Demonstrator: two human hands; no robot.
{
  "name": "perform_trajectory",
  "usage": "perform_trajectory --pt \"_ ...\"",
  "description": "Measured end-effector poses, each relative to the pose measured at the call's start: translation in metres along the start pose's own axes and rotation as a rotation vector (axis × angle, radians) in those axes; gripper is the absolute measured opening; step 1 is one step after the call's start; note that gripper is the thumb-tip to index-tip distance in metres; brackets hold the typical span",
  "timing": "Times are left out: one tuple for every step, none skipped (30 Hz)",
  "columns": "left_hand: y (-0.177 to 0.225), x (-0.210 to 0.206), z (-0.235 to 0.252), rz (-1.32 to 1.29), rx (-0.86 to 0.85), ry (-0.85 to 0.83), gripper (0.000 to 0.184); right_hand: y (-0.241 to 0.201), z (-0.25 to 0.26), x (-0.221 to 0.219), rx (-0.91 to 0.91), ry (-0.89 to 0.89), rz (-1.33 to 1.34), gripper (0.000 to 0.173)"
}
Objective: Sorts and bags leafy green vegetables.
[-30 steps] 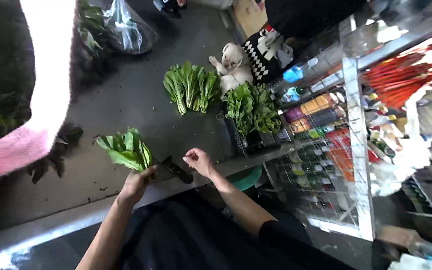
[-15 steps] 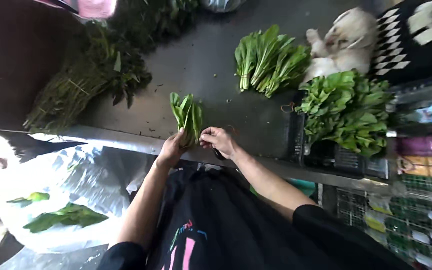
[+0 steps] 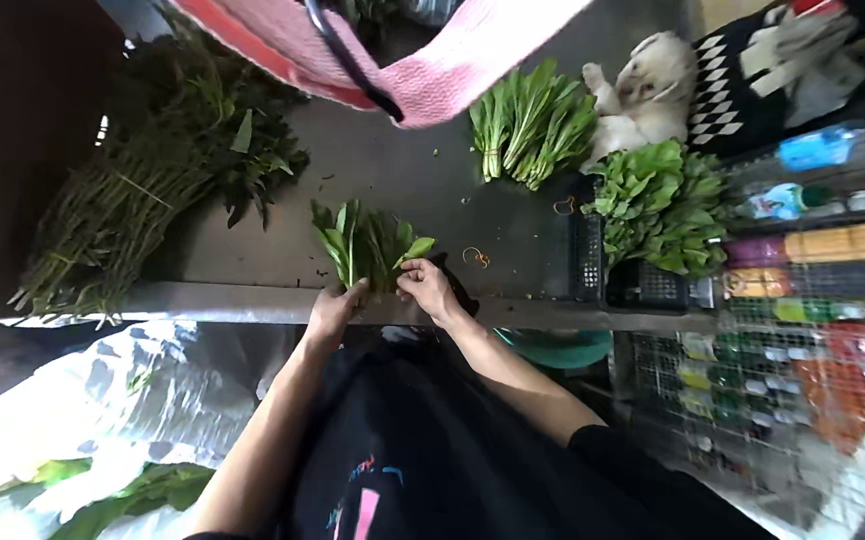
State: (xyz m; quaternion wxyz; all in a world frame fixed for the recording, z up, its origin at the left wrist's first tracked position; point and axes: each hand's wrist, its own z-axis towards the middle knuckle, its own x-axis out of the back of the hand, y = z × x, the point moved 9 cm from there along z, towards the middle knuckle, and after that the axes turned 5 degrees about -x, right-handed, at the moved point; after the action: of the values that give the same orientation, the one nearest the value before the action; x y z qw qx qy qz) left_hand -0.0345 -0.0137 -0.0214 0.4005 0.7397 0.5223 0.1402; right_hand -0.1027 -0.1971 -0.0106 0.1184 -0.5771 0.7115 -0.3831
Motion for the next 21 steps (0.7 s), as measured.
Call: perform_trajectory --pt "0.002 0.005 -0.002 0.032 0.002 -0.026 0.039 0.002 -0.001 0.000 -0.022 0.041 0.025 0.043" --pt "0.003 0.011 -0.004 0.073 0.005 -0.054 0.040 0.005 -0.001 0.000 -0.045 0.089 0.054 0.045" --pt "0.005 0.018 -0.005 0.129 0.007 -0.081 0.041 0.007 -0.001 0.001 -0.070 0.138 0.071 0.048" --pt "0.007 0.025 -0.006 0.203 0.005 -0.109 0.044 0.008 0.001 0.001 -0.097 0.184 0.077 0.052" --pt "0.011 0.031 -0.007 0.300 0.000 -0.137 0.048 0.008 0.004 0.001 -0.122 0.223 0.073 0.055" --pt "0.015 0.038 -0.008 0.412 -0.011 -0.162 0.053 0.007 0.007 0.001 -0.140 0.257 0.058 0.057" --pt "0.020 0.044 -0.008 0.538 -0.039 -0.181 0.056 0.005 0.010 0.000 -0.149 0.277 0.028 0.057" --pt "0.027 0.050 -0.007 0.673 -0.079 -0.191 0.057 0.001 0.014 -0.002 -0.149 0.291 -0.012 0.053" --pt "0.034 0.056 -0.006 0.776 -0.127 -0.185 0.055 -0.003 0.018 -0.002 -0.140 0.307 -0.053 0.047" --pt "0.042 0.060 -0.005 0.820 -0.170 -0.166 0.050 -0.008 0.019 -0.001 -0.119 0.333 -0.086 0.042" --pt "0.050 0.064 -0.005 0.806 -0.201 -0.135 0.045 -0.014 0.017 0.001 -0.089 0.359 -0.098 0.040" --pt "0.059 0.066 -0.007 0.736 -0.226 -0.102 0.040 -0.021 0.013 0.005 -0.051 0.383 -0.086 0.040" --pt "0.067 0.065 -0.009 0.619 -0.241 -0.074 0.036 -0.027 0.006 0.009 -0.007 0.399 -0.054 0.039" --pt "0.072 0.062 -0.011 0.477 -0.256 -0.061 0.033 -0.033 -0.004 0.012 0.042 0.398 -0.002 0.038" --pt "0.075 0.055 -0.012 0.343 -0.258 -0.069 0.030 -0.040 -0.016 0.014 0.093 0.385 0.054 0.036" --pt "0.076 0.044 -0.012 0.240 -0.239 -0.100 0.028 -0.047 -0.029 0.016 0.139 0.360 0.108 0.034" --pt "0.073 0.029 -0.009 0.175 -0.199 -0.148 0.028 -0.052 -0.040 0.018 0.179 0.333 0.157 0.031" --pt "0.065 0.013 -0.005 0.161 -0.144 -0.218 0.031 -0.057 -0.047 0.020 0.216 0.312 0.190 0.028" --pt "0.055 -0.005 0.000 0.166 -0.071 -0.294 0.037 -0.060 -0.053 0.021 0.251 0.293 0.198 0.027" --pt "0.042 -0.022 0.005 0.154 0.013 -0.358 0.044 -0.063 -0.058 0.022 0.281 0.280 0.180 0.027" --pt "0.030 -0.037 0.008 0.114 0.097 -0.397 0.051 -0.065 -0.064 0.023 0.305 0.273 0.141 0.027"
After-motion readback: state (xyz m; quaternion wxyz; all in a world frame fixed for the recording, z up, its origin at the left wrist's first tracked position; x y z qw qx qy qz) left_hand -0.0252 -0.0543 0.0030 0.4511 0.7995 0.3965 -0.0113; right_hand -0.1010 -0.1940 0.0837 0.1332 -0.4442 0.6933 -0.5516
